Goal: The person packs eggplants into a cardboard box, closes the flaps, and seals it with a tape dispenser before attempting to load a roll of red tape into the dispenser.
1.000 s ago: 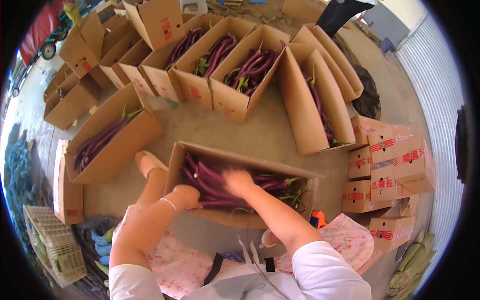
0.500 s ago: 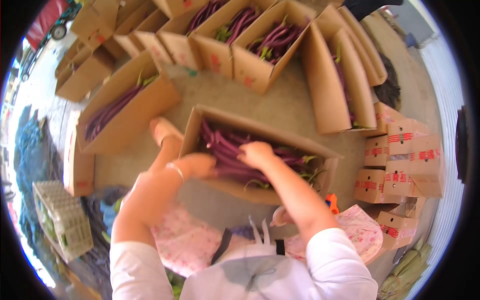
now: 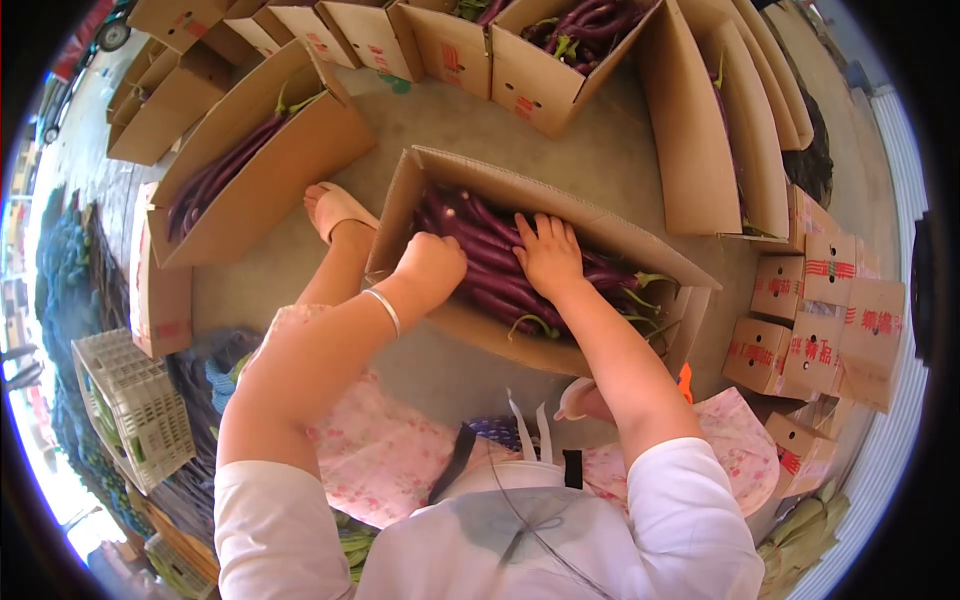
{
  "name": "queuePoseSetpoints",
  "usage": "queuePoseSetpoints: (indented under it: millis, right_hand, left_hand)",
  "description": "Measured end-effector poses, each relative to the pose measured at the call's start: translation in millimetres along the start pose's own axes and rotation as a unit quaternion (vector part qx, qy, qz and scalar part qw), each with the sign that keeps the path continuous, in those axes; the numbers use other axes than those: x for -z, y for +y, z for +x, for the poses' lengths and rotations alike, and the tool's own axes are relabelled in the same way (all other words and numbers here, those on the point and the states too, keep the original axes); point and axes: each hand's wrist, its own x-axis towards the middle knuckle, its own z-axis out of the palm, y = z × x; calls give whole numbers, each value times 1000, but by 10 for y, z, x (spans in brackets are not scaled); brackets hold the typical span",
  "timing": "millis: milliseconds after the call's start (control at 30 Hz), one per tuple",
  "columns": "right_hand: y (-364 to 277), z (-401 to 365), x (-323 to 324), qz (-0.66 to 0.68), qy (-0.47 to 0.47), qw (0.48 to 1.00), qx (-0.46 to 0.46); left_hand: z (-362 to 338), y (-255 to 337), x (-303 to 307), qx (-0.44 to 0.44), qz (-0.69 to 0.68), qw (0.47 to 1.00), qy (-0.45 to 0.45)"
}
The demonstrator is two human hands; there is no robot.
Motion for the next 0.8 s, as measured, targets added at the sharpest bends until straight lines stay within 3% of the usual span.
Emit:
queuePoseSetpoints:
  millis: [67, 100, 200, 233, 267, 300, 367, 400, 500, 567, 667, 800]
  right_hand:
    - [-3, 12, -1, 10, -34, 999, -17]
    - [12, 7, 27, 41, -42, 998, -16]
    - [62, -58, 108, 116, -11, 993, 10]
    - [54, -113, 201, 141, 5, 990, 23]
    - [62, -215, 276, 150, 28, 986, 72]
    - [101, -270, 343, 194, -5, 973, 125]
    - [45, -451, 548, 149, -102, 973, 145]
    - [42, -527, 539, 129, -114, 978, 120]
    - [180, -544, 413, 80, -128, 985, 82]
    - [125, -578, 343, 37, -140, 987, 72]
    - [158, -798, 174, 35, -127, 983, 126]
    - [144, -716, 194, 24, -124, 986, 106]
  left_hand:
    - [-77, 31, 84, 3, 5, 987, 159]
    - [-91, 65, 46, -2, 2, 988, 156]
    - [-42, -62, 44, -53, 104, 944, 308]
    - [-72, -10, 155, -63, 59, 964, 252]
    - [-29, 36, 71, -77, 70, 943, 317]
    - [24, 86, 58, -112, 54, 938, 322]
    - [5, 101, 194, -179, -64, 934, 304]
    - [52, 121, 171, -163, -61, 958, 227]
    - [281, 38, 126, -134, -19, 976, 168]
    - [442, -18, 12, -100, -11, 992, 73]
    - [325, 72, -158, -109, -64, 989, 74]
    - [450, 44, -231, -105, -114, 987, 29]
